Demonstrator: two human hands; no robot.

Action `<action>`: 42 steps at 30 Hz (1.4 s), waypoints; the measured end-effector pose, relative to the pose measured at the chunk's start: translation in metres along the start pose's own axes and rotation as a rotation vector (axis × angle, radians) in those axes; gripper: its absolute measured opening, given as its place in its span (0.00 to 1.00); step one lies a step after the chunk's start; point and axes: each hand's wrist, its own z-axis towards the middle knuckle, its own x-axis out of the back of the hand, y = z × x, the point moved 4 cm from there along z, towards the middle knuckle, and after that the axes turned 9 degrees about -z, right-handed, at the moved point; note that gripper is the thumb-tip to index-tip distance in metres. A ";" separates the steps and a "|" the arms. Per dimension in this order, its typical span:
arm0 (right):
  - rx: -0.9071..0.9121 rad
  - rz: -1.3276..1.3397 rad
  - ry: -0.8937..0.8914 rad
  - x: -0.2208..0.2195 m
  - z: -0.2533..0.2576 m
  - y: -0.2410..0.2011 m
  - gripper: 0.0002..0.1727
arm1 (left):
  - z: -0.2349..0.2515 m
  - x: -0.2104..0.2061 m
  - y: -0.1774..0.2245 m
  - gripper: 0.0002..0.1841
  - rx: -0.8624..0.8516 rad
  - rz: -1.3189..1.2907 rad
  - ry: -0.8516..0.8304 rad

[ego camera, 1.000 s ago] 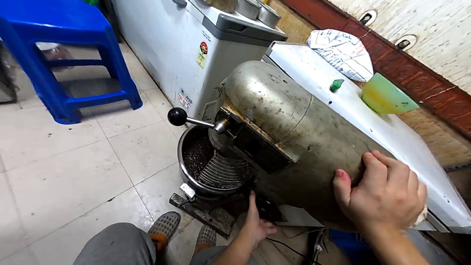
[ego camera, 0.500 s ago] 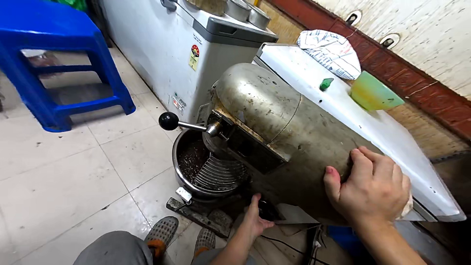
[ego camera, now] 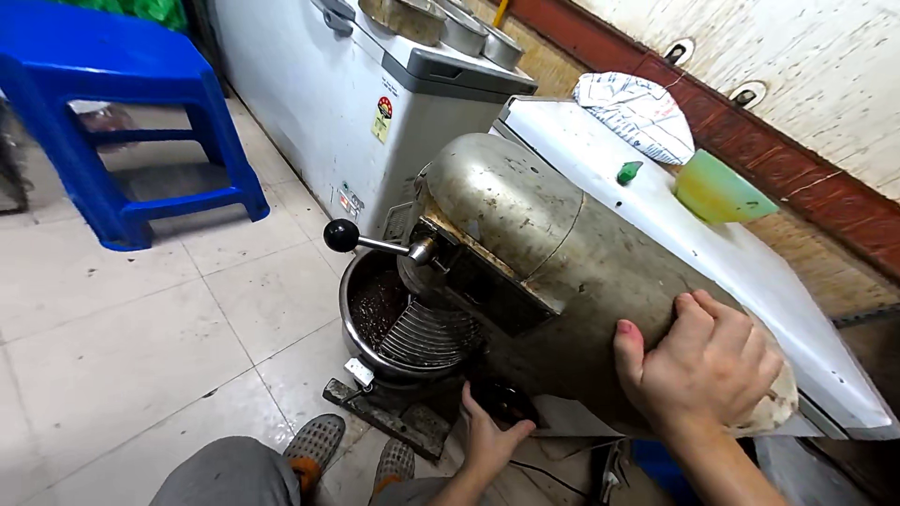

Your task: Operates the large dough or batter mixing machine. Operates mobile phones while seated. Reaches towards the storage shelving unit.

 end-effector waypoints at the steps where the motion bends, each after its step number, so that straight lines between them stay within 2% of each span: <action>1: 0.000 0.002 0.006 0.000 -0.001 0.000 0.44 | -0.003 -0.001 -0.002 0.71 0.121 -0.166 -0.024; 3: -0.007 -0.005 0.026 -0.001 -0.002 0.001 0.44 | -0.004 -0.011 -0.003 0.52 0.497 -0.518 -0.096; 4: -0.010 -0.010 0.033 -0.002 -0.002 0.001 0.44 | -0.003 -0.019 0.000 0.52 0.659 -0.663 -0.149; 5: -0.012 -0.010 0.032 -0.002 -0.002 0.002 0.44 | -0.003 -0.025 0.006 0.56 0.754 -0.776 -0.200; 7: -0.010 -0.010 0.026 -0.001 -0.002 0.002 0.43 | 0.000 -0.033 0.018 0.59 0.796 -0.922 -0.237; 10: -0.007 -0.013 0.029 0.001 -0.002 0.001 0.43 | 0.011 -0.033 0.024 0.51 0.832 -1.072 -0.125; 12: -0.004 -0.017 0.035 0.002 -0.001 0.000 0.42 | 0.016 -0.034 0.023 0.45 0.863 -1.076 -0.083; 15: -0.002 -0.030 0.038 0.003 -0.001 0.000 0.42 | 0.017 -0.033 0.023 0.42 0.885 -0.996 -0.058; 17: -0.003 -0.037 0.041 0.003 0.000 -0.001 0.42 | 0.017 -0.032 0.022 0.38 0.754 -0.762 0.003; 18: -0.004 -0.035 0.039 0.003 0.000 -0.001 0.42 | 0.017 -0.032 0.022 0.46 0.605 -0.587 0.026; 20: -0.007 -0.029 0.012 0.004 0.000 -0.002 0.42 | 0.015 -0.032 0.025 0.70 0.329 -0.210 0.126; 22: -0.011 -0.033 0.001 0.004 0.001 -0.001 0.42 | 0.011 -0.033 0.030 0.81 0.249 0.144 0.157; 26: -0.009 -0.043 0.010 0.004 0.001 -0.001 0.42 | 0.010 -0.022 0.030 0.85 0.158 0.549 0.038; 28: -0.012 -0.042 0.006 0.004 0.000 0.000 0.42 | 0.013 -0.003 0.016 0.82 0.028 0.579 -0.052; 29: -0.011 -0.041 0.008 0.004 0.001 0.000 0.42 | 0.015 0.007 0.006 0.79 -0.008 0.488 -0.085; 30: -0.007 -0.038 0.004 0.004 0.002 0.000 0.42 | 0.017 0.017 -0.003 0.73 0.044 0.321 -0.124; 32: -0.002 -0.026 -0.016 0.003 0.002 0.000 0.42 | 0.015 0.028 -0.020 0.49 0.366 -0.136 -0.179; 33: -0.006 -0.025 -0.024 0.003 0.001 -0.001 0.42 | 0.014 0.028 -0.028 0.45 0.560 -0.358 -0.171; 35: -0.012 -0.024 -0.018 0.003 0.002 -0.001 0.42 | 0.013 0.017 -0.028 0.57 0.809 -0.671 -0.141; 37: -0.013 -0.028 -0.008 0.003 0.002 -0.001 0.42 | 0.011 -0.001 -0.014 0.62 0.853 -0.817 -0.142; 39: -0.013 -0.027 -0.005 0.003 0.001 -0.001 0.43 | 0.011 -0.018 0.005 0.62 0.830 -0.913 -0.160; 42: -0.015 -0.028 0.001 0.002 0.000 -0.001 0.42 | 0.015 -0.029 0.013 0.57 0.806 -1.070 -0.170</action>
